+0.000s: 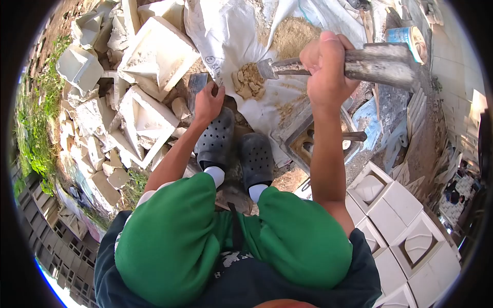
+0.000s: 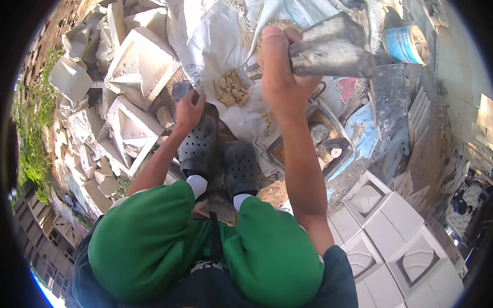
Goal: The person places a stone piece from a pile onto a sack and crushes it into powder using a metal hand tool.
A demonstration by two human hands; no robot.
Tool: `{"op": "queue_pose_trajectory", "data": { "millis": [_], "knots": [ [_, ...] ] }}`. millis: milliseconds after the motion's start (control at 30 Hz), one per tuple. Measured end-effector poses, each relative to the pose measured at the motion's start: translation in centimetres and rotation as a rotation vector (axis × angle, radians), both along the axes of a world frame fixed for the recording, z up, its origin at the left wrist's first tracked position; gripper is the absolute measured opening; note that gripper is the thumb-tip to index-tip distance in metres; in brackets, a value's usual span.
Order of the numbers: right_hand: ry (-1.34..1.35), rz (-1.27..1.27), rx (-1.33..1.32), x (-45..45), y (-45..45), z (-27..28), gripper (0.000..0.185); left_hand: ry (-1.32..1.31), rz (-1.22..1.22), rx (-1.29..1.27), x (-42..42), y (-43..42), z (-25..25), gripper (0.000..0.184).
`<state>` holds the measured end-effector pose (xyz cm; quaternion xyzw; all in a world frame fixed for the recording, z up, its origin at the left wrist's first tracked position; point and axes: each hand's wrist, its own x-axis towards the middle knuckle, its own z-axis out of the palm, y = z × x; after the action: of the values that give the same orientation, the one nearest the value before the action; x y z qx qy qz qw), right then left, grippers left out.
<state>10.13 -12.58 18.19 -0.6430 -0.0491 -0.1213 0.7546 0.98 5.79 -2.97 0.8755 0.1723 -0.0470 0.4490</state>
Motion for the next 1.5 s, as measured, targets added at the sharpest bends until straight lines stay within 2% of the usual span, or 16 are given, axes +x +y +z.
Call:
{"op": "queue_pose_trajectory", "data": {
  "millis": [100,300,367,433,467,533,600,667,767,1000,1100,1167,1300,1367,1433,1500],
  "knots": [
    [-0.005,-0.029,-0.028,0.5,0.5,-7.5,0.034,0.008,0.015,-0.026,0.0,-0.1,0.2,0.031],
    [0.124,0.15,-0.13,-1.1,1.0,-5.3,0.033,0.088,-0.044,-0.082,0.0,0.5,1.2,0.031],
    [0.209,0.183,-0.151,-1.3,0.7,-4.4,0.033,0.016,-0.068,-0.027,-0.2,1.4,0.6,0.03],
    [0.269,0.254,-0.319,-1.0,0.1,-4.1,0.032,-0.06,-0.089,0.03,0.5,2.5,1.1,0.031],
    [0.251,0.287,-0.384,-0.8,-0.3,-4.6,0.036,0.022,-0.114,0.006,1.2,3.2,1.8,0.032],
    [0.244,0.333,-0.463,-0.8,-0.5,-4.1,0.04,0.176,-0.201,0.013,2.7,4.4,4.3,0.037],
    [0.251,0.42,-0.642,0.0,-1.2,-4.4,0.051,0.145,-0.29,0.044,4.7,5.4,6.5,0.038],
    [0.274,0.44,-0.693,0.6,-1.1,-4.0,0.051,0.155,-0.448,0.088,7.0,6.6,9.0,0.04],
    [0.323,0.466,-0.741,0.9,-0.3,-4.2,0.052,0.05,-0.479,0.165,10.2,7.4,15.3,0.042],
    [0.233,0.28,-0.535,-0.7,0.2,-4.7,0.046,-0.047,-0.605,0.348,15.0,8.6,28.4,0.046],
    [0.263,0.155,-0.366,-1.0,0.6,-4.8,0.041,-0.097,-0.657,0.322,14.0,7.4,33.4,0.048],
    [0.3,-0.055,-0.136,-1.8,0.9,-4.8,0.034,-0.097,-0.679,0.36,12.7,6.2,35.8,0.052],
    [0.128,-0.08,0.065,-2.8,0.7,-0.1,0.029,-0.085,-0.708,0.393,10.7,3.7,36.5,0.05],
    [0.174,-0.055,0.046,-2.8,-0.3,-0.2,0.028,-0.059,-0.739,0.387,10.0,2.9,36.1,0.051],
    [0.229,-0.073,0.079,-2.2,-0.2,-0.6,0.028,-0.029,-0.785,0.573,9.0,2.1,36.2,0.054],
    [0.279,-0.115,0.107,-2.5,-0.1,-0.5,0.028,0.004,-0.832,0.537,8.6,1.5,36.6,0.054]
  ]
}}
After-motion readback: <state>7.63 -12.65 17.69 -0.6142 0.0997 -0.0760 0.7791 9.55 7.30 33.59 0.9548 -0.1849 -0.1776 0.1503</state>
